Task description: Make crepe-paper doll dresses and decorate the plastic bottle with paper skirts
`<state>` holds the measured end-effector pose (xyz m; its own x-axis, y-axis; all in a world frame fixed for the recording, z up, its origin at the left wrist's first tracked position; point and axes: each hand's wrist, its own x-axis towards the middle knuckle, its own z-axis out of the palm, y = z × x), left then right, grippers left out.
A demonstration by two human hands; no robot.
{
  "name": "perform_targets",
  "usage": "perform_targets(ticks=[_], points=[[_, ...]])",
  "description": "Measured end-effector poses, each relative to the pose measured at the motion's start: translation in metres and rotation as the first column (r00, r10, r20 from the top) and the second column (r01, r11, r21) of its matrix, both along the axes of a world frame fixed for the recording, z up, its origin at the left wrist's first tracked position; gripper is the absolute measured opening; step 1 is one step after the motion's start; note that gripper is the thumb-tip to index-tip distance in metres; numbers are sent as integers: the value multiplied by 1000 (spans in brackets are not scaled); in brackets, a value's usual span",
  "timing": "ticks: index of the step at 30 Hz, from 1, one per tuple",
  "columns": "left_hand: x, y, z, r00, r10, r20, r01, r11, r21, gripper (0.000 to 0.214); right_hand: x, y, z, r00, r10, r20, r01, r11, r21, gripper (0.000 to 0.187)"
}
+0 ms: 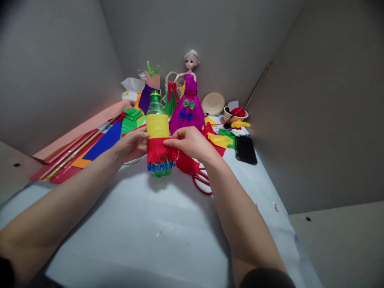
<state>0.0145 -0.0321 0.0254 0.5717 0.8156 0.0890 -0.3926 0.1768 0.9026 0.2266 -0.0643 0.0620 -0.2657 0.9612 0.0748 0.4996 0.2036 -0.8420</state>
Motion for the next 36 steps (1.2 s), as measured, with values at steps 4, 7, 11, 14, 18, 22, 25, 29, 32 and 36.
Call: perform_targets(ticks=[4,7,11,14,18,22,25,29,32,36], points=[[4,-2,-1,1000,23,-4,-23,1000,8,43,-4,-2,0,1000,7,29,-7,1000,22,41],[8,-4,-2,996,69,-56,-67,997,47,50,-9,-2,-3,998,-8,69,7,1000,25,42],[9,-5,-3,985,118,-124,-111,992,63,55,-12,-2,-5,996,-4,88,3,1000,13,41],[7,-4,-3,984,99,-146,-94,995,47,53,-10,-3,-3,998,32,61,-32,999,0,41],[2,-1,-5,986,74,-152,-71,997,22,51,-3,-3,1,996,85,27,-84,995,-55,42],[-1,2,-9,988,48,-146,-48,999,6,50,3,-1,1,994,105,-17,-107,990,-91,41],[-1,2,-10,990,29,-136,-30,1000,-2,52,4,1,-1,995,101,-25,-103,988,-112,41],[-1,2,-10,993,1,-115,-1,1000,0,53,4,1,-1,996,89,-19,-91,989,-118,41],[-1,1,-9,994,-6,-110,6,1000,3,53,5,1,-1,996,87,-34,-90,990,-110,40],[-2,-1,-8,994,-16,-107,16,1000,-4,53,5,1,-1,997,78,-23,-80,992,-99,40]])
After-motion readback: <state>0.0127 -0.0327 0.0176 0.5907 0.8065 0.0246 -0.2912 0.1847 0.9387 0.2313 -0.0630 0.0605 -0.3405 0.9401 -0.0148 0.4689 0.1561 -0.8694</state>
